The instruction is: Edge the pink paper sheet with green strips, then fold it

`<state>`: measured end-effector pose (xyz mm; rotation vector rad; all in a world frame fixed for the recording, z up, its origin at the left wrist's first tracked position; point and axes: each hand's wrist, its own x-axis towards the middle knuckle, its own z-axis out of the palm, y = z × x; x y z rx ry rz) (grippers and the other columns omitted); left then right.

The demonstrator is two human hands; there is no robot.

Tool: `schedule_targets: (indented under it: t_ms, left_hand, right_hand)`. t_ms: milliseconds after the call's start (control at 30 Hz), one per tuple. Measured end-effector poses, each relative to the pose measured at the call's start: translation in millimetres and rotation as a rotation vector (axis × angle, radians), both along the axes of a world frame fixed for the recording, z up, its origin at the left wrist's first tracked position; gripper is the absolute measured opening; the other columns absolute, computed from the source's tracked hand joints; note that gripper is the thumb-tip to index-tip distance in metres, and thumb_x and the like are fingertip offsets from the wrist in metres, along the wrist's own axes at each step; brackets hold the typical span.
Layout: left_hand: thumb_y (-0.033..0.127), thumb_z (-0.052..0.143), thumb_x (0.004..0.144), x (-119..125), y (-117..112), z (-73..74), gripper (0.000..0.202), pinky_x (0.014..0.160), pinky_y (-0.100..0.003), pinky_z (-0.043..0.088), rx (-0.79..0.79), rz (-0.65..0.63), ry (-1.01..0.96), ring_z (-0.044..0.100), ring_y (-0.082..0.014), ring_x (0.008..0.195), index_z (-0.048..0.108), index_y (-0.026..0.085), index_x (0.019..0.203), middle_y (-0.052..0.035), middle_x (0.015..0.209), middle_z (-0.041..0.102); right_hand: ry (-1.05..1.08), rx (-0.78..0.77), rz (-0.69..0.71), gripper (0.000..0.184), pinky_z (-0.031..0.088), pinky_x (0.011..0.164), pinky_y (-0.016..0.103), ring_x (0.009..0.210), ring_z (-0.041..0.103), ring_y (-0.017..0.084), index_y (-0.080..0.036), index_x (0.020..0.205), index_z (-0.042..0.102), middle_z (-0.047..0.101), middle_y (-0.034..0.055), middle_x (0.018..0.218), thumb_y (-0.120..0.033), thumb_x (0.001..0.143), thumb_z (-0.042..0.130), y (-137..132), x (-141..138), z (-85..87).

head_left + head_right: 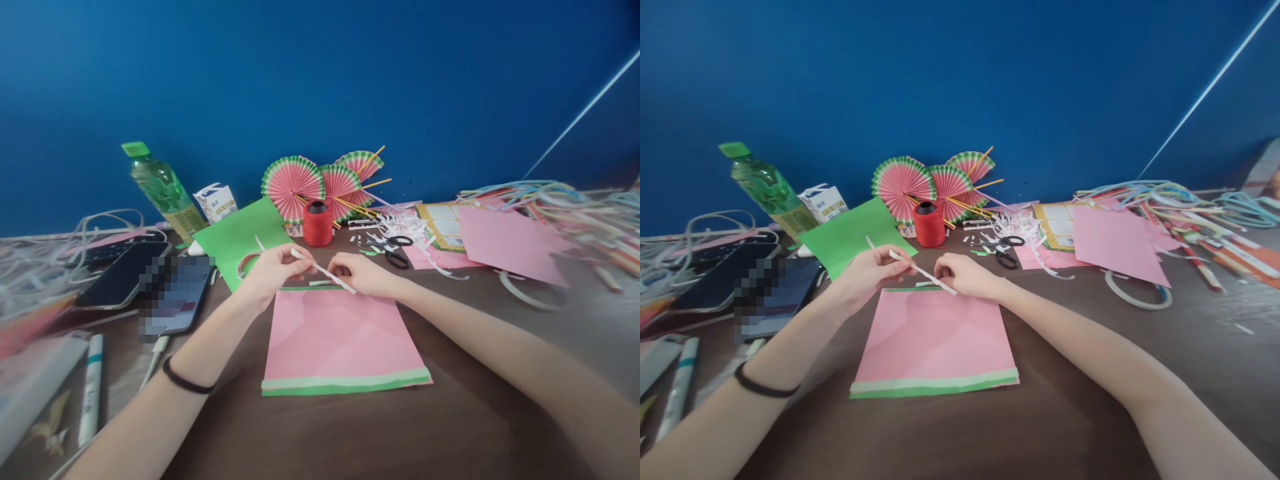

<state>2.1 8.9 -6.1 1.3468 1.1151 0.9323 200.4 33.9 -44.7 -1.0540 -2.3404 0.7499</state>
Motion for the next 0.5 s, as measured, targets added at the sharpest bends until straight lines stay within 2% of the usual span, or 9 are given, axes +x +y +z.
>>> schedule_targets:
  t_ms: [133,233,400,500]
  left_hand:
    - [0.032,0.07,0.062,-1.2,1.6,-0.5,0.023,0.064,-0.024,0.043,0.008,0.011,0.021,0.061,-0.0152,0.077,0.062,0.015,0.075,-0.0034,0.075,0.065]
    - [0.035,0.069,0.063,-2.2,2.9,-1.1,0.024,0.067,-0.025,0.044,0.036,0.012,0.04,0.06,-0.0152,0.078,0.064,0.015,0.076,-0.0045,0.079,0.065]
    - [0.032,0.071,0.06,-2.6,3.9,-1.9,0.023,0.069,-0.026,0.046,-0.001,-0.002,-0.072,0.061,-0.0129,0.072,0.061,0.015,0.072,-0.0026,0.074,0.064]
    - [0.03,0.071,0.061,-1.6,3.4,-2.1,0.026,0.069,-0.025,0.046,-0.002,0.028,-0.091,0.062,-0.0117,0.069,0.058,0.016,0.079,-0.0011,0.072,0.065]
  right_hand:
    - [0.022,0.034,-0.033,0.013,0.037,0.058,0.021,0.061,0.048,0.009,-0.014,0.078,0.059,0.052,0.0004,0.072,-0.007,0.069,0.052,2.7,1.3,-3.2]
    - [0.005,0.044,-0.083,0.007,0.038,0.061,0.022,0.061,0.049,0.009,-0.014,0.076,0.058,0.05,0.0006,0.074,-0.011,0.071,0.054,3.5,2.5,-3.2]
    - [-0.051,0.036,-0.131,0.001,0.037,0.06,0.023,0.062,0.047,0.01,-0.014,0.072,0.055,0.049,0.0002,0.07,-0.014,0.072,0.055,1.6,2.0,-1.3]
    - [-0.079,0.037,-0.135,0.004,0.036,0.061,0.023,0.063,0.047,0.011,-0.015,0.07,0.055,0.049,0.0002,0.068,-0.013,0.073,0.054,0.5,0.9,-1.4]
